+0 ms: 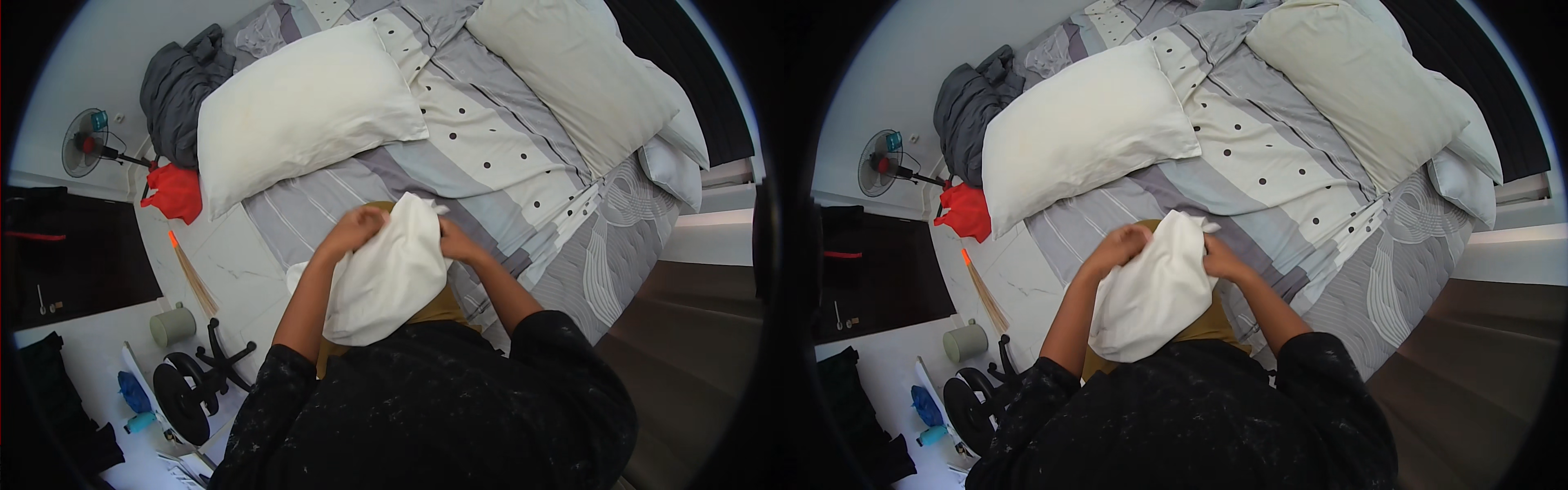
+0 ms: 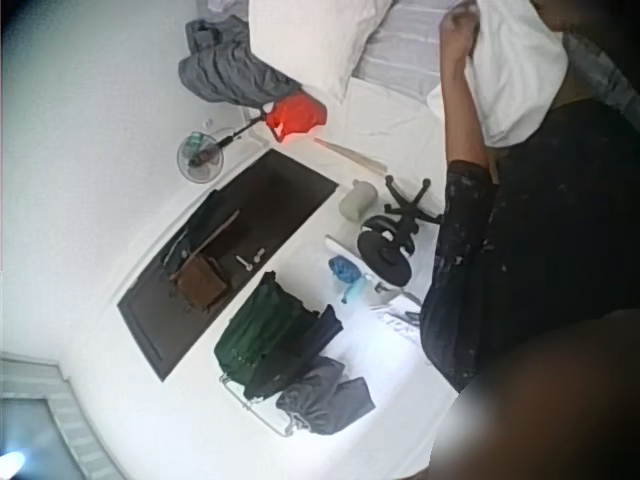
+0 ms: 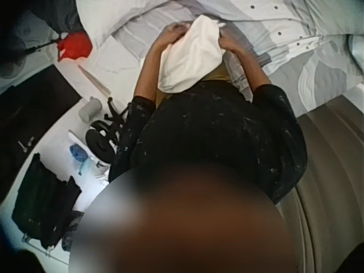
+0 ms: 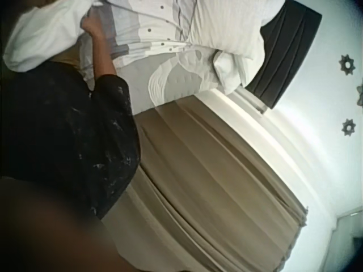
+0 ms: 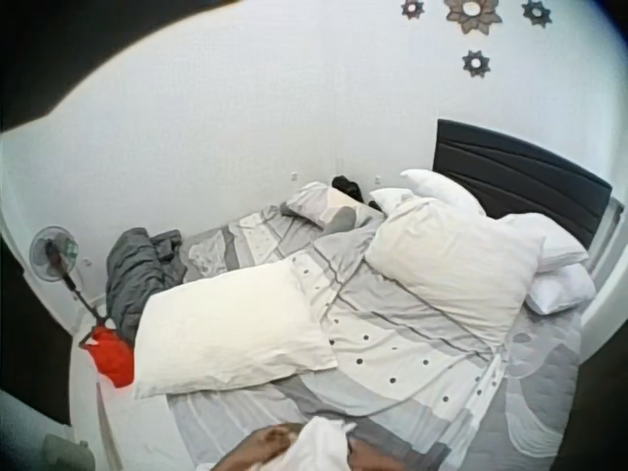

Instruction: Removing old pillowcases from pillows and folding them on the bed.

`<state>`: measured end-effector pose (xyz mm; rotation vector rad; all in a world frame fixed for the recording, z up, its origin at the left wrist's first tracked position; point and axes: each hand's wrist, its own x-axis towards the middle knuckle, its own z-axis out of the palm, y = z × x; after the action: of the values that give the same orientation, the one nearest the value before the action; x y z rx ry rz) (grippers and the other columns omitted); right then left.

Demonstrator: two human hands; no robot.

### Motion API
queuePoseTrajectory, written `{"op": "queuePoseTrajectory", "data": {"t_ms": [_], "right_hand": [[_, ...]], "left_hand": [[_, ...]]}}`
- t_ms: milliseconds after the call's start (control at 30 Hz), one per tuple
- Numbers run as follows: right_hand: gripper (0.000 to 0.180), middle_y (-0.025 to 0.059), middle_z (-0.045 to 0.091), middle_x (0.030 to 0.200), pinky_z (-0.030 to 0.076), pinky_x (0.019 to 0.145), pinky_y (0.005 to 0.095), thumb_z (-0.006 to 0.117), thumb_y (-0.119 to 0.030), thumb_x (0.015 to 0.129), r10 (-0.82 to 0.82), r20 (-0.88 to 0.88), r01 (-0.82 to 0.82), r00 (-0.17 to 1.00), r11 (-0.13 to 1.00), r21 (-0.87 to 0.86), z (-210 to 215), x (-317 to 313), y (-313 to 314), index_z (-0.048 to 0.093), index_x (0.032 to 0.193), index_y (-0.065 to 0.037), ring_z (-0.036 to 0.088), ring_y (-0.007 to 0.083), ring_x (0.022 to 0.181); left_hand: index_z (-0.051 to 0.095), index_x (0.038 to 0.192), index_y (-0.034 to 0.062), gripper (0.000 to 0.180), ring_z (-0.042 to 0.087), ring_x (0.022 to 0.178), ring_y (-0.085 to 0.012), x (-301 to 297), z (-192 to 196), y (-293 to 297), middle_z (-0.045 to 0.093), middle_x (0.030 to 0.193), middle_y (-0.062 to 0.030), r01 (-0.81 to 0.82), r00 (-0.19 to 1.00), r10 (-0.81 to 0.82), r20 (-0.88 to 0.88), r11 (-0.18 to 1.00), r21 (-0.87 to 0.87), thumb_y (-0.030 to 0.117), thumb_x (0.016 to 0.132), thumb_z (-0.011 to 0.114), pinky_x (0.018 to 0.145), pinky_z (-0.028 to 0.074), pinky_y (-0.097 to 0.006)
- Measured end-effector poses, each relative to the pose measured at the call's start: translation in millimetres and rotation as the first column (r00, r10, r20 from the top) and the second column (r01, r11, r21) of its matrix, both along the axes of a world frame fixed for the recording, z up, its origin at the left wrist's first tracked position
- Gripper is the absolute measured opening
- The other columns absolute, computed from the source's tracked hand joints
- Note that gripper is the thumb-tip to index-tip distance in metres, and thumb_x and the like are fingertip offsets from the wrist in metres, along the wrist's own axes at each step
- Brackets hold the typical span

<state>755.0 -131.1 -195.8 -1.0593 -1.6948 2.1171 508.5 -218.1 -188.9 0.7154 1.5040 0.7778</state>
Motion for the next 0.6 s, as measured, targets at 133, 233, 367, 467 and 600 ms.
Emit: {"op": "queuePoseTrajectory", "data": {"t_ms": [133, 233, 367, 467, 600], "right_hand": [[0.04, 0.0079, 0.058, 0.115, 0.041, 0.09, 0.0293, 0.061, -0.008, 0.079, 0.285, -0.02, -0.285, 0.958, 0.959, -0.006, 57, 21, 11, 0.052, 0.117, 0.0, 0.051, 0.0125, 0.102], [0.045, 0.0071, 0.058, 0.115, 0.041, 0.09, 0.0289, 0.061, -0.01, 0.079, 0.341, -0.2, -0.349, 0.918, 0.937, 0.0, 92, 49, 9, 0.049, 0.121, 0.0, 0.051, 0.0128, 0.104], [0.045, 0.0038, 0.057, 0.116, 0.041, 0.091, 0.0279, 0.061, -0.008, 0.08, 0.259, -0.213, -0.285, 0.942, 0.953, -0.103, 98, 83, 1, 0.049, 0.122, -0.001, 0.051, 0.0114, 0.104], [0.046, 0.0044, 0.057, 0.117, 0.041, 0.09, 0.0284, 0.064, -0.011, 0.078, 0.18, -0.166, -0.212, 0.97, 0.956, -0.204, 82, 88, -6, 0.051, 0.121, 0.0, 0.052, 0.0117, 0.103], [0.047, 0.0036, 0.056, 0.117, 0.04, 0.091, 0.0284, 0.064, -0.014, 0.079, 0.277, -0.263, -0.321, 0.924, 0.936, -0.142, 71, 60, 0, 0.05, 0.122, -0.001, 0.051, 0.0119, 0.105]], "left_hand": [[0.014, 0.14, 0.006, 0.114, 0.047, 0.108, -0.0395, -63, -24, 50, 0.035, 0.131, -0.0177, -0.589, 0.683, 0.704, 0.196, 0.689, -0.423, 0.058, 0.06, 0.075, 0.085, 0.044, -0.056], [0.012, 0.142, 0.0088, 0.111, 0.033, 0.122, -0.0459, -114, -12, 86, 0.025, 0.141, -0.0184, -0.676, 0.46, 0.852, 0.25, 0.519, -0.524, 0.058, 0.062, 0.071, 0.092, 0.031, -0.065], [0.036, 0.134, 0.0143, 0.066, 0.04, 0.116, -0.0384, -189, 103, 168, 0.035, 0.139, -0.0116, -0.611, 0.729, 0.391, 0.561, 0.742, 0.277, 0.05, 0.081, 0.053, 0.088, 0.034, -0.062], [0.009, 0.144, 0.0167, 0.082, 0.04, 0.123, -0.0244, -206, 195, 199, 0.03, 0.143, -0.0085, -0.295, 0.914, 0.391, 0.109, 0.454, 0.841, 0.034, 0.083, 0.061, 0.09, 0.038, -0.051], [0.042, 0.129, 0.0127, 0.048, 0.052, 0.11, -0.023, -170, 245, 198, 0.048, 0.129, -0.0081, -0.002, 0.978, 0.17, -0.122, 0.591, 0.807, 0.031, 0.087, 0.055, 0.09, 0.041, -0.04]]}}
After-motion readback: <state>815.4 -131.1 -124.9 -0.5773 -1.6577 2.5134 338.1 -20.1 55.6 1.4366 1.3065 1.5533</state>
